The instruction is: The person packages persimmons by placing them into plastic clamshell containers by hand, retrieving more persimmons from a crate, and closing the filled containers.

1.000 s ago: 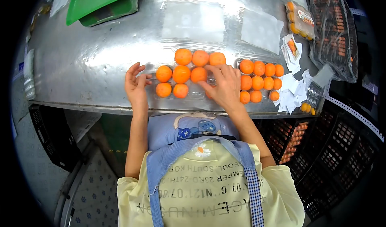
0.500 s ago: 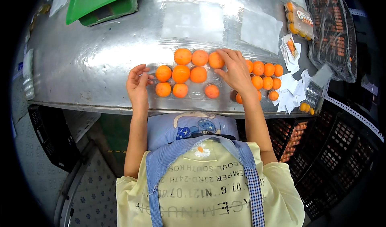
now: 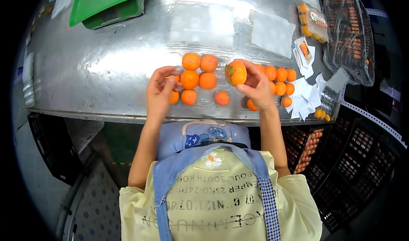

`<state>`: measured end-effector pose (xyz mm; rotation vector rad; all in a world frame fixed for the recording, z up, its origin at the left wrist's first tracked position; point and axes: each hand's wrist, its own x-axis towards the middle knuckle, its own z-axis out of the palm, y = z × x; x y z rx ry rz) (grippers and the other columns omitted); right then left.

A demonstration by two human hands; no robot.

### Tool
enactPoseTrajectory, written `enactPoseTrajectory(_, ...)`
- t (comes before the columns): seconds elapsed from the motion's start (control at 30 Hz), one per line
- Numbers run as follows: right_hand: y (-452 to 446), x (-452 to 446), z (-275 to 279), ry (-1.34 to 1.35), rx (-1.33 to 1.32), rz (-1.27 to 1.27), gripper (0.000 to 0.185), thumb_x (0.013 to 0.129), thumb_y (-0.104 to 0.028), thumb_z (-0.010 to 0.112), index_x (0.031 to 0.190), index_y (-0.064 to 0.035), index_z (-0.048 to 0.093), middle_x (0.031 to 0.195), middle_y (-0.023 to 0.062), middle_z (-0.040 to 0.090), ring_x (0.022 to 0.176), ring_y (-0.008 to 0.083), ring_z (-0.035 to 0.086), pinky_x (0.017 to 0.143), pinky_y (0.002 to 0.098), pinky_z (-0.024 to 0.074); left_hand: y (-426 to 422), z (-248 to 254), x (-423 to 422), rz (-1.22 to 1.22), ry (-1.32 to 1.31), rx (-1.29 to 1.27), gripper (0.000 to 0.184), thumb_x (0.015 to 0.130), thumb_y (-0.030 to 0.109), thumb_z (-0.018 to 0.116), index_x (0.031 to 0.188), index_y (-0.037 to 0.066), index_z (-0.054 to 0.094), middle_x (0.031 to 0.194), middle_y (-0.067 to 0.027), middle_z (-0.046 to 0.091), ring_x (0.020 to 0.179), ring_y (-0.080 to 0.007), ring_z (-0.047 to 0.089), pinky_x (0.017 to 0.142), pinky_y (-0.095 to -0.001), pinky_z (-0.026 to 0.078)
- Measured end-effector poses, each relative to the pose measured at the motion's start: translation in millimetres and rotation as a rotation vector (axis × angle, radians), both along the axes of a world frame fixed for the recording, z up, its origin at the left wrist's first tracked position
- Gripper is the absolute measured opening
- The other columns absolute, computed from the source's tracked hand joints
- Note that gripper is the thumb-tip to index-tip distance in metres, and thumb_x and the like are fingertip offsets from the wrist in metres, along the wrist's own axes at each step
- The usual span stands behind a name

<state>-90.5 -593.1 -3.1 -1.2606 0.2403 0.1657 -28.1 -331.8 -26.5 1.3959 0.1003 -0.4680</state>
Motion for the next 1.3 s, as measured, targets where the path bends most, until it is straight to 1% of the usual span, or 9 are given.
enactPoseTrajectory(0.23,26.7,-6.4,8.7,-0.170,-0.090,0.115,0.064,0.069,0.001,0.076,0.126,-0.0009,0.047,0.122,0.0083,0.046,0.118,0.0201,0.047,0.101,0.0390,0.0397,-41.2,43.7,-14.1,-0.339,0.095,-0.171,0.032,0.092,0.010,0.054,0.122,0.003,0.048,0.111,-0.0075,0.057,0.092,-0.0101,0.059,0.080,-0.0245,0.048)
enactPoseTrajectory(0.33,35.7,-6.6,13.1,-0.210,-0.091,0.087,0.062,0.069,0.000,0.075,0.124,0.0025,0.047,0.121,0.0093,0.046,0.114,0.0196,0.049,0.099,0.0352,0.0414,-43.0,53.3,-14.6,-0.343,0.143,-0.258,0.036,0.091,0.011,0.057,0.124,0.003,0.045,0.114,-0.0087,0.055,0.098,-0.0122,0.058,0.086,-0.0263,0.047)
enactPoseTrajectory(0.53,41.4,-5.8,17.8,-0.195,-0.246,0.103,0.061,0.069,0.000,0.075,0.124,0.0022,0.048,0.123,0.0095,0.043,0.117,0.0203,0.046,0.102,0.0364,0.0395,-45.3,42.8,-25.9,-0.301,0.002,-0.222,0.039,0.094,0.017,0.054,0.129,0.002,0.045,0.113,-0.0084,0.057,0.103,-0.0123,0.056,0.089,-0.0258,0.044)
enactPoseTrajectory(0.83,43.3,-8.1,11.2,-0.177,-0.155,0.079,0.062,0.068,-0.001,0.075,0.124,0.0013,0.048,0.123,0.0099,0.043,0.117,0.0209,0.047,0.102,0.0366,0.0390,-41.8,50.4,-20.1,-0.313,0.054,-0.113,0.038,0.094,0.019,0.054,0.128,0.001,0.050,0.119,-0.0072,0.056,0.107,-0.0144,0.054,0.091,-0.0278,0.043)
enactPoseTrajectory(0.93,43.8,-7.9,20.0,-0.241,-0.543,0.117,0.061,0.068,-0.002,0.076,0.123,0.0000,0.050,0.122,0.0108,0.045,0.113,0.0212,0.048,0.097,0.0356,0.0421,-40.5,44.8,-24.6,-0.322,-0.110,0.008,0.044,0.089,0.016,0.061,0.129,0.003,0.047,0.126,-0.0065,0.051,0.114,-0.0166,0.050,0.093,-0.0305,0.043)
enactPoseTrajectory(1.03,46.9,-7.1,32.7,-0.416,-0.932,0.185,0.061,0.068,-0.005,0.077,0.123,-0.0010,0.051,0.120,0.0115,0.047,0.109,0.0209,0.050,0.091,0.0335,0.0447,-44.4,40.6,-26.8,-0.290,0.037,-0.105,0.054,0.083,0.010,0.067,0.131,0.003,0.044,0.130,-0.0072,0.046,0.120,-0.0191,0.047,0.095,-0.0331,0.042)
enactPoseTrajectory(1.13,45.8,-6.9,34.2,-0.407,-0.771,0.071,0.059,0.067,-0.004,0.075,0.122,-0.0034,0.053,0.118,0.0126,0.050,0.101,0.0229,0.054,0.087,0.0331,0.0466,-41.8,34.0,-19.9,-0.250,0.028,-0.308,0.058,0.079,0.002,0.069,0.131,0.003,0.042,0.129,-0.0087,0.047,0.122,-0.0201,0.046,0.098,-0.0350,0.042)
enactPoseTrajectory(1.23,40.7,-4.9,25.7,-0.382,-0.478,-0.070,0.055,0.070,-0.003,0.074,0.121,-0.0027,0.054,0.114,0.0106,0.051,0.098,0.0205,0.055,0.084,0.0317,0.0471,-36.7,31.7,-19.8,-0.213,-0.024,-0.382,0.059,0.077,-0.005,0.068,0.130,0.002,0.042,0.129,-0.0104,0.048,0.122,-0.0209,0.047,0.101,-0.0363,0.042)
enactPoseTrajectory(1.3,36.5,-9.1,20.7,-0.319,-0.415,-0.089,0.051,0.072,-0.002,0.072,0.120,-0.0024,0.054,0.110,0.0092,0.052,0.096,0.0184,0.055,0.083,0.0307,0.0471,-34.6,30.1,-19.7,-0.227,-0.075,-0.427,0.059,0.075,-0.009,0.067,0.128,0.002,0.043,0.128,-0.0108,0.049,0.122,-0.0212,0.047,0.101,-0.0365,0.043)
